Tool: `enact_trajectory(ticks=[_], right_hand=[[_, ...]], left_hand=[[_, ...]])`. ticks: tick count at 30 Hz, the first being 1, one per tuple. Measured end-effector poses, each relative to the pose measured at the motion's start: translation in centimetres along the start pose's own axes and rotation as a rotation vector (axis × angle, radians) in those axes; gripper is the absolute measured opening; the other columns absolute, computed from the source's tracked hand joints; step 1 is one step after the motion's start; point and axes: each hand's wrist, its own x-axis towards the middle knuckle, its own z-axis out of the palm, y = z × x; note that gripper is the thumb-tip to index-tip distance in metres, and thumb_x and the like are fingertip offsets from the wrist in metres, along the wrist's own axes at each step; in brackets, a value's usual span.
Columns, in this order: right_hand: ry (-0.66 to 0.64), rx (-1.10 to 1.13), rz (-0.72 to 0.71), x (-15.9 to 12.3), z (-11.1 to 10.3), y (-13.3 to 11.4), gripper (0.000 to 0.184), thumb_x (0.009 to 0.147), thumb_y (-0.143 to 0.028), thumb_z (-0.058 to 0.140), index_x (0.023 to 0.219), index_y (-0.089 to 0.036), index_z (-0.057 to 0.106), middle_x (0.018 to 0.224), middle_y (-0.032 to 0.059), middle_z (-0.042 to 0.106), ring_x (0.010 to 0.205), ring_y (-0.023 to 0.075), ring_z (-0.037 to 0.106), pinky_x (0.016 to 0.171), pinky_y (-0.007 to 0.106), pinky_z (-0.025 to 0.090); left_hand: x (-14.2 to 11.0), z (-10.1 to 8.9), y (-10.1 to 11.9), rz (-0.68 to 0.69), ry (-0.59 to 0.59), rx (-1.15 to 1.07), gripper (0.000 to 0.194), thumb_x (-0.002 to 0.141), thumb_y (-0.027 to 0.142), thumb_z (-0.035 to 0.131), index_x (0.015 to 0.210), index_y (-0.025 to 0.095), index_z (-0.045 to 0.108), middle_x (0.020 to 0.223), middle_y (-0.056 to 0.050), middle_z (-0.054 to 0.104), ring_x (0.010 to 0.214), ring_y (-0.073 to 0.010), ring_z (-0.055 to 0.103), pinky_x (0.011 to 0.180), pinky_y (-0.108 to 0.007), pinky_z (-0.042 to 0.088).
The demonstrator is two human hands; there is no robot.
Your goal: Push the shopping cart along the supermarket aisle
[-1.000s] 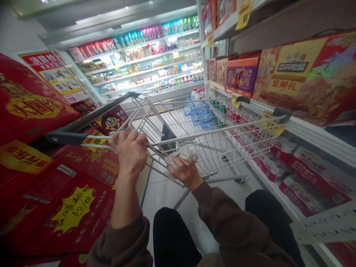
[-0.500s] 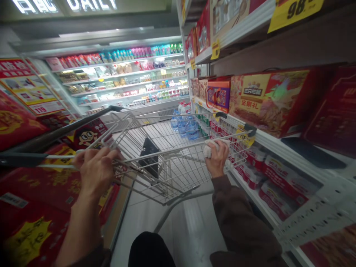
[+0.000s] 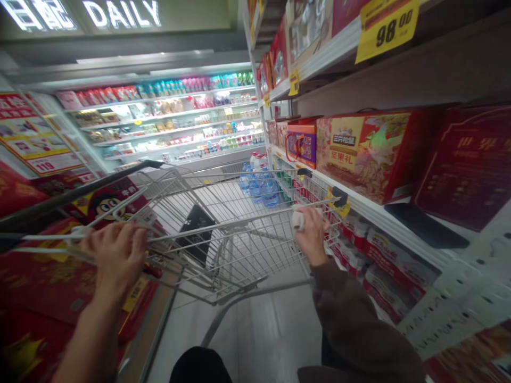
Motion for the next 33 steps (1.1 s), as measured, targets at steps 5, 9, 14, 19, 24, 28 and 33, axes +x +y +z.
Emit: enact_trajectory(ticks=[5,9,14,19,24,28,33], right_hand=[[-0.147,0.426,-0.276,-7.2,0.7,-9.1,0.062,0.078,-0.014,0.053,0.138,-0.024,0.038,0.13,0.0106,0.06,0.121,0.0268,0.056,0.105,0.049,0.036],[-0.26,0.456,-0.485,-7.4,-1.6,-10.2,0.081,0.081,-0.019,0.057,0.152,-0.022,0.018,0.147,0.0154,0.046,0.139,0.0292,0.043,0.113,0.053,0.036],[-0.14,0.208,-0.604,-0.3,-5.7,-8.3,0.085,0.075,-0.045,0.073,0.148,-0.026,0.033,0.168,0.0096,0.015,0.156,0.0391,0.007,0.121,0.067,0.018],[0.092,-0.089,-0.661,5.0,-3.9,-7.1,0.007,0.089,-0.025,0.06,0.09,-0.023,0.067,0.166,-0.0039,0.028,0.158,0.03,-0.001,0.125,0.062,0.004],[-0.033,-0.191,-0.757,5.5,-2.6,-5.4,0.009,0.086,-0.018,0.059,0.082,-0.02,0.066,0.168,-0.002,0.023,0.157,0.0292,-0.01,0.124,0.064,-0.007],[-0.053,-0.295,-0.687,5.0,-4.8,-3.1,0.007,0.085,-0.021,0.06,0.081,-0.02,0.066,0.169,0.0019,0.02,0.157,0.0324,-0.008,0.122,0.067,0.001],[-0.03,-0.563,-0.384,5.3,-9.8,3.4,0.016,0.087,-0.029,0.058,0.094,-0.018,0.067,0.167,0.0099,0.023,0.157,0.0359,0.004,0.121,0.064,0.012]], left_hand=[[-6.5,4.0,11.6,0.077,-0.381,-0.689,0.075,0.082,0.062,0.066,0.144,0.027,0.04,0.15,-0.013,0.041,0.141,-0.0312,0.039,0.115,-0.05,0.035],[-10.1,5.9,16.4,-0.312,-0.389,-1.097,0.062,0.09,0.055,0.06,0.143,0.028,0.041,0.145,-0.009,0.05,0.136,-0.0252,0.048,0.114,-0.041,0.038],[-10.1,6.3,16.3,-0.759,-0.332,-1.284,0.052,0.089,0.053,0.064,0.133,0.028,0.051,0.125,-0.005,0.064,0.114,-0.0207,0.062,0.103,-0.035,0.047],[-9.9,6.1,17.1,-0.792,-0.277,-1.29,0.055,0.087,0.054,0.065,0.133,0.027,0.053,0.123,-0.006,0.065,0.115,-0.0216,0.063,0.101,-0.035,0.048],[-10.2,6.7,17.5,-0.781,-0.279,-1.286,0.057,0.087,0.056,0.065,0.134,0.027,0.052,0.128,-0.007,0.063,0.118,-0.022,0.061,0.102,-0.036,0.049],[-10.2,7.4,18.0,-0.767,-0.284,-1.282,0.058,0.086,0.058,0.065,0.134,0.028,0.053,0.126,-0.007,0.064,0.117,-0.0221,0.062,0.1,-0.035,0.051],[-9.7,8.3,19.7,-0.757,-0.333,-1.34,0.06,0.086,0.058,0.065,0.137,0.029,0.051,0.121,-0.006,0.066,0.111,-0.0215,0.065,0.098,-0.036,0.052]])
